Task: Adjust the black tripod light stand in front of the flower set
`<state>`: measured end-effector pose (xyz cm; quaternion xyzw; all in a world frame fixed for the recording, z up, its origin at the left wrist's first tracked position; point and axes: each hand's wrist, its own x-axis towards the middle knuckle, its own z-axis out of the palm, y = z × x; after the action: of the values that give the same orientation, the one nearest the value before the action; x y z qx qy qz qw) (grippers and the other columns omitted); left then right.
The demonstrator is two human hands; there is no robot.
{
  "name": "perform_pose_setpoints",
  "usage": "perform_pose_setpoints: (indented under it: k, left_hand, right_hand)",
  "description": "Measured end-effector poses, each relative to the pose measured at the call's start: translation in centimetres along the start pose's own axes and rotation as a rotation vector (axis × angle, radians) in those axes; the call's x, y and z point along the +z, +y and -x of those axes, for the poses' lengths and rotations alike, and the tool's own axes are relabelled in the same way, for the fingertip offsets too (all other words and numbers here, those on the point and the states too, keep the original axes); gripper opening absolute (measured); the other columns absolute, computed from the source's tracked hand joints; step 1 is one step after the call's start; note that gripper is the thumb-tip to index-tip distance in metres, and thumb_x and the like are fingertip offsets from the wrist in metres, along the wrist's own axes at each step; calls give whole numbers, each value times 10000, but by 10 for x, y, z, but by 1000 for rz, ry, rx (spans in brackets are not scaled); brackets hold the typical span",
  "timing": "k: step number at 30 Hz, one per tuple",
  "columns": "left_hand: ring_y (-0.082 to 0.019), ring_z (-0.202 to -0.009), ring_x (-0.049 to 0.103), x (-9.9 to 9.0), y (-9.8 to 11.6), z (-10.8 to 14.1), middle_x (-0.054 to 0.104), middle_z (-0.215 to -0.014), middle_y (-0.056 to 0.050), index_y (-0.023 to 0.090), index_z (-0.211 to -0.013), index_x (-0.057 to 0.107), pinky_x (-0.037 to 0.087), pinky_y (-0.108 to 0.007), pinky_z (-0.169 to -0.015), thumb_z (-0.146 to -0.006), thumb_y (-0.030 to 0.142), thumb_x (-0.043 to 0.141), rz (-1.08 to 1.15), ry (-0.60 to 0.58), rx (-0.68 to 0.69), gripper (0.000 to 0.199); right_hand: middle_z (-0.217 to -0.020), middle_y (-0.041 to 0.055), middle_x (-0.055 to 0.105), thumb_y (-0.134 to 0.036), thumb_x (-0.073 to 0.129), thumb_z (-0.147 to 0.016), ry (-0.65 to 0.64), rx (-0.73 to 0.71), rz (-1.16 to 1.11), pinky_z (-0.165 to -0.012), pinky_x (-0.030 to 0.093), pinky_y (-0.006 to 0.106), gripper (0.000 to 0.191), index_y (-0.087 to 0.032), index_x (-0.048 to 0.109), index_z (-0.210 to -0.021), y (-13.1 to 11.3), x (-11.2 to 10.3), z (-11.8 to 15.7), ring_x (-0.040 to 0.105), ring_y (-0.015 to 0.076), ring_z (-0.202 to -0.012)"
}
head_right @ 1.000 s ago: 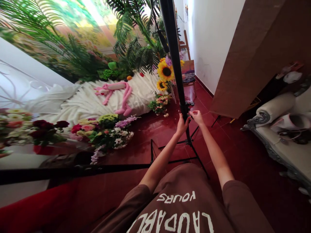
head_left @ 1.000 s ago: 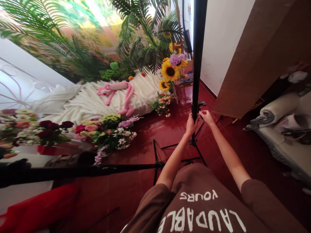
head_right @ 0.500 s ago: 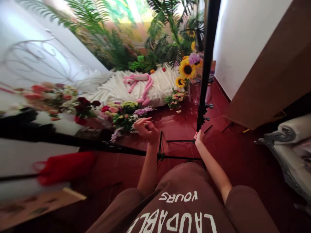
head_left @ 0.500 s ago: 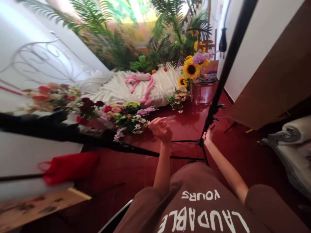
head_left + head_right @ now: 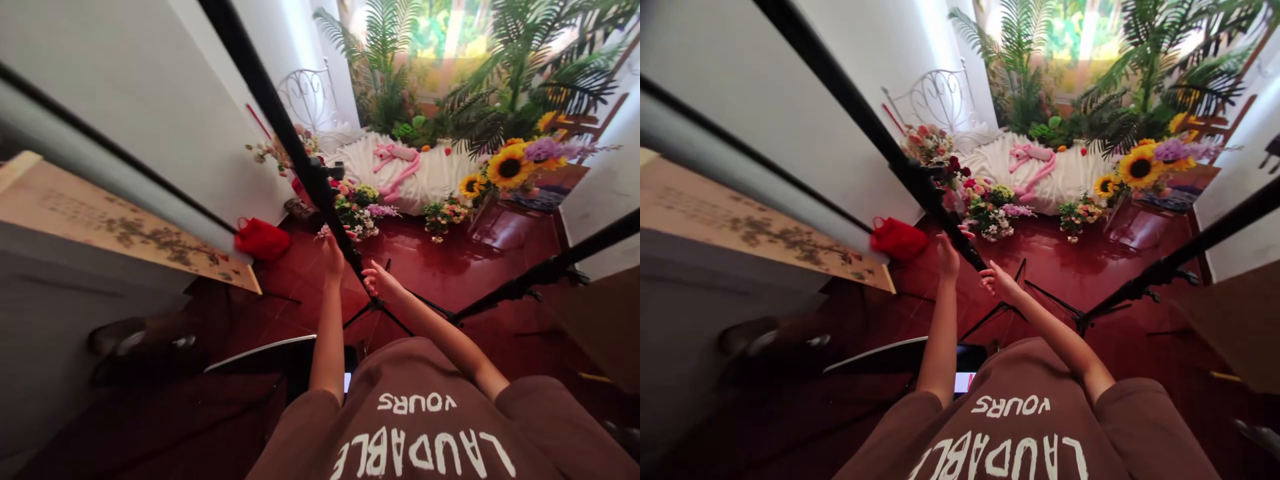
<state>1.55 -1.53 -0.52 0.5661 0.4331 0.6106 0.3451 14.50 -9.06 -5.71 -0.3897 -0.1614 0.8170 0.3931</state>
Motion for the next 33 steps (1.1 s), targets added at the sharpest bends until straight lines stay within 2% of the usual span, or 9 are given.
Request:
perform_pose_setpoints:
  k: [5, 10, 14, 18, 22, 25, 28, 31, 33]
  left_hand:
    - [-110, -462, 537, 7, -8, -9, 546, -489, -26, 163, -605, 563, 455, -242, -506, -754, 859, 107, 76, -6, -93, 846]
    - [-98, -422, 504, 7, -14, -13, 516, -468, -25, 158, -549, 531, 393, -228, -424, -675, 905, 213, 168, -18, -92, 822]
    - [-89, -406, 492, 9, -16, -14, 509, -460, -19, 157, -540, 532, 390, -228, -416, -653, 902, 312, 268, -2, -93, 785]
    - [-84, -422, 486, 7, -14, -12, 514, -470, -22, 157, -524, 532, 395, -231, -441, -686, 877, 338, 268, 3, -69, 763]
    - [-82, -418, 475, 5, -10, -9, 508, -468, -15, 158, -526, 544, 379, -231, -434, -696, 866, 354, 259, 19, -68, 753]
    - [-77, -421, 476, 4, -6, -7, 515, -473, -12, 157, -518, 550, 394, -227, -445, -679, 872, 360, 258, 4, -72, 757]
    - [-83, -428, 490, 4, -3, -7, 533, -477, -17, 157, -509, 553, 406, -227, -445, -660, 872, 368, 272, -3, -100, 754]
    - [-85, -414, 490, 4, -4, -8, 529, -459, -23, 153, -499, 561, 397, -231, -432, -692, 849, 373, 290, -10, -117, 746]
    - [-81, -407, 492, 3, -5, -8, 535, -460, -28, 152, -489, 555, 394, -227, -429, -723, 830, 372, 282, -17, -123, 741]
  right_hand:
    - [-479, -72, 342, -546, 389, -964, -261, 28, -310, -336, 194, 153, 490, -211, 338, -610, -15, 49, -1, 281, 65, -391]
    - [-457, -94, 255, -401, 447, -985, -308, -31, -556, -319, 204, 138, 493, -224, 217, -587, -17, 61, 2, 210, 51, -378]
    - [-450, -113, 220, -282, 531, -944, -313, -124, -553, -326, 195, 121, 505, -223, 183, -584, -16, 66, -6, 188, 32, -371]
    - [-447, -126, 180, -216, 640, -814, -139, -272, -184, -327, 137, 164, 466, -223, 238, -578, -16, 68, -11, 139, 36, -373]
    - [-489, -108, 255, -211, 710, -664, 139, -734, 532, -409, 179, 190, 421, -210, 304, -557, -27, 57, -3, 211, 46, -456]
    - [-519, -93, 337, -223, 738, -612, 137, -855, 1012, -458, 231, 200, 371, -203, 371, -562, -52, 51, 11, 282, 59, -504]
    - [-669, -64, 495, -307, 806, -566, 78, -979, 1068, -507, 342, 207, 385, -211, 482, -751, -86, 70, 22, 421, 86, -579]
    - [-857, -4, 577, -387, 811, -592, 121, -1191, 974, -620, 453, 238, 477, -208, 523, -927, -117, 113, 19, 546, 137, -760]
    - [-846, 1, 579, -424, 786, -630, 155, -1236, 956, -656, 480, 259, 457, -194, 535, -935, -130, 142, 12, 569, 155, -791]
